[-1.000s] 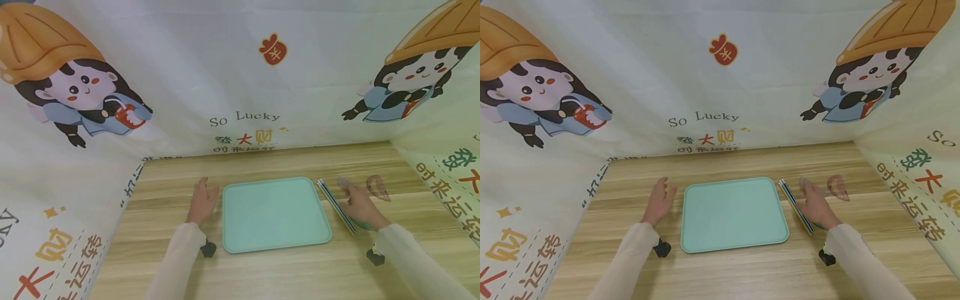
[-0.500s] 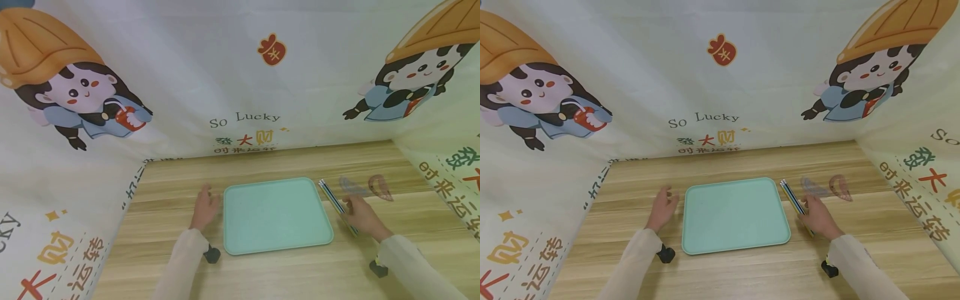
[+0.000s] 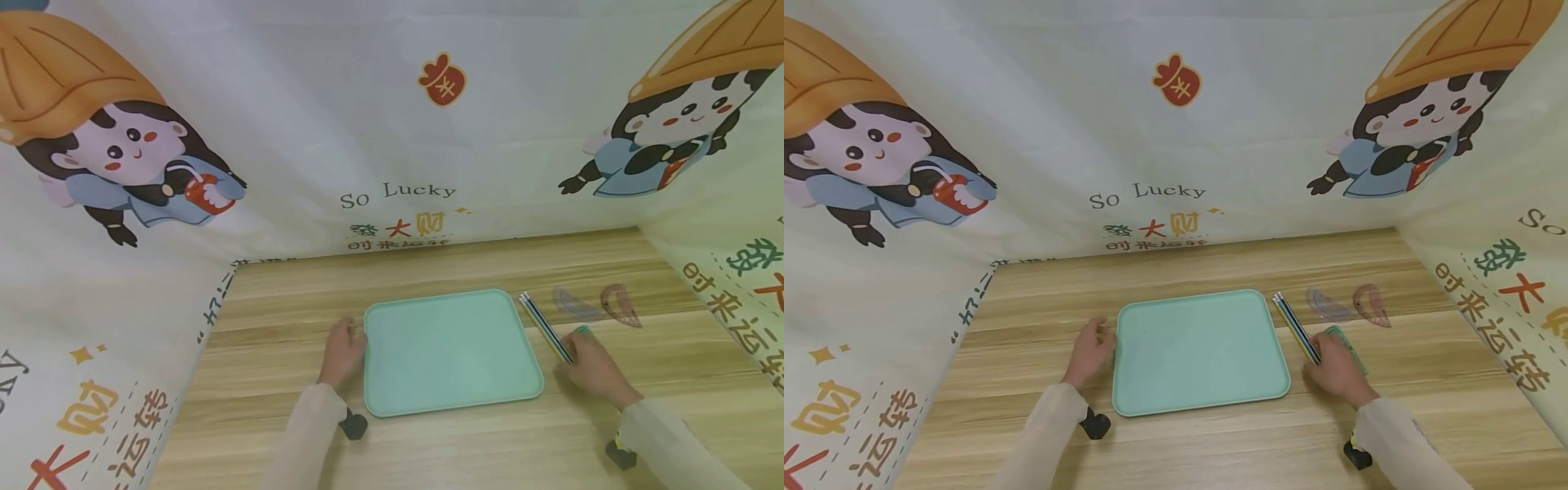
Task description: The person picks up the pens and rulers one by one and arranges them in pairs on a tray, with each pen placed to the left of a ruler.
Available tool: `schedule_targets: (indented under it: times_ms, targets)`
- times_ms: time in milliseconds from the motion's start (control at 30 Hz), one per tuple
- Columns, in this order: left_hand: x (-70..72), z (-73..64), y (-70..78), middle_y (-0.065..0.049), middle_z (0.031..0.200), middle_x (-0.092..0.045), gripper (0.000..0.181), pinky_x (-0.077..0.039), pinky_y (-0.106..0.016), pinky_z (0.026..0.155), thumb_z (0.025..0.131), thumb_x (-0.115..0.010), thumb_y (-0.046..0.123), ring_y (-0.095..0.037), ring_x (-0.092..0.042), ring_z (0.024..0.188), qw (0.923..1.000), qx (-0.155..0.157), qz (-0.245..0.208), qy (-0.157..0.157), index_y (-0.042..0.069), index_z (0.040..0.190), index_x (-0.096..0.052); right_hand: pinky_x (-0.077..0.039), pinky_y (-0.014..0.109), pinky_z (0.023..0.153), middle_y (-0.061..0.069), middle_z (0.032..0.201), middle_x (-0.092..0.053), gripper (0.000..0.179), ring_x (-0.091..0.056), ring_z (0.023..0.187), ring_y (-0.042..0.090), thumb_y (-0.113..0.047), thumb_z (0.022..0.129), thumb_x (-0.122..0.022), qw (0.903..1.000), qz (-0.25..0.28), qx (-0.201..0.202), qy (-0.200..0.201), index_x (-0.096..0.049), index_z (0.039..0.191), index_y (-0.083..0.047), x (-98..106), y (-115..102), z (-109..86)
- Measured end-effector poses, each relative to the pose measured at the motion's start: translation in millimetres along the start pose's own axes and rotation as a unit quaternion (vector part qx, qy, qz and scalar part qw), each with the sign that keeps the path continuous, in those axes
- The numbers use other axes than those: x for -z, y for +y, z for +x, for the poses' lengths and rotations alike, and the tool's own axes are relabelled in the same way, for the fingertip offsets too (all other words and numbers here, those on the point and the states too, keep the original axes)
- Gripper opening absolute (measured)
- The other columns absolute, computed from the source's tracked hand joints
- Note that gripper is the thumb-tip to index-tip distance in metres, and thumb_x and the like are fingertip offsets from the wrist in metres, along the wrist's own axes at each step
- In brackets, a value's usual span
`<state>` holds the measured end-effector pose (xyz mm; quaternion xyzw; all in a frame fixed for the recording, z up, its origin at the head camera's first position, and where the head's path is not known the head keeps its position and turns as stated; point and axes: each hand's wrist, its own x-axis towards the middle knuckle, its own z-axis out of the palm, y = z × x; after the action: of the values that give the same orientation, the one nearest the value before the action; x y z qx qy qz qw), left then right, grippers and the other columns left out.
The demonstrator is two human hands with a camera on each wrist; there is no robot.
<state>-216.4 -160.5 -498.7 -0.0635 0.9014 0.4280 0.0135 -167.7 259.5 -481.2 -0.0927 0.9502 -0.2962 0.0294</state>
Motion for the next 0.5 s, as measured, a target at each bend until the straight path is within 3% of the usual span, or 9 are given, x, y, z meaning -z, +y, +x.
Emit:
schedule_targets:
  times_ms: [233, 500]
  targets:
    - [-4.4, -2.8, 0.3, -0.025, 0.125, -0.051, 0.051, -0.044, -0.052, 0.098, 0.091, -0.051, 0.014, -0.038, -0.050, 0.115, 0.9999, 0.013, -0.005, -0.001, -0.005, 0.137, -0.039, -0.053, 0.045, 0.067, 0.017, 0.083, -0.057, 0.030, -0.053, 0.073, 0.023, 0.005, 0.075, -0.064, 0.9997, -0.015, 0.014, 0.017, -0.056, 0.101, 0.018, -6.7, 4.8, -7.0]
    - [-6.1, -2.2, -1.4, -0.025, 0.123, -0.052, 0.052, -0.047, -0.050, 0.095, 0.089, -0.051, 0.011, -0.037, -0.053, 0.111, 0.9999, 0.010, -0.010, -0.007, -0.005, 0.137, -0.039, -0.053, 0.046, 0.068, 0.020, 0.088, -0.057, 0.029, -0.055, 0.079, 0.028, -0.001, 0.078, -0.063, 0.9993, -0.033, -0.015, 0.008, -0.057, 0.101, 0.015, -10.8, 3.5, -13.1]
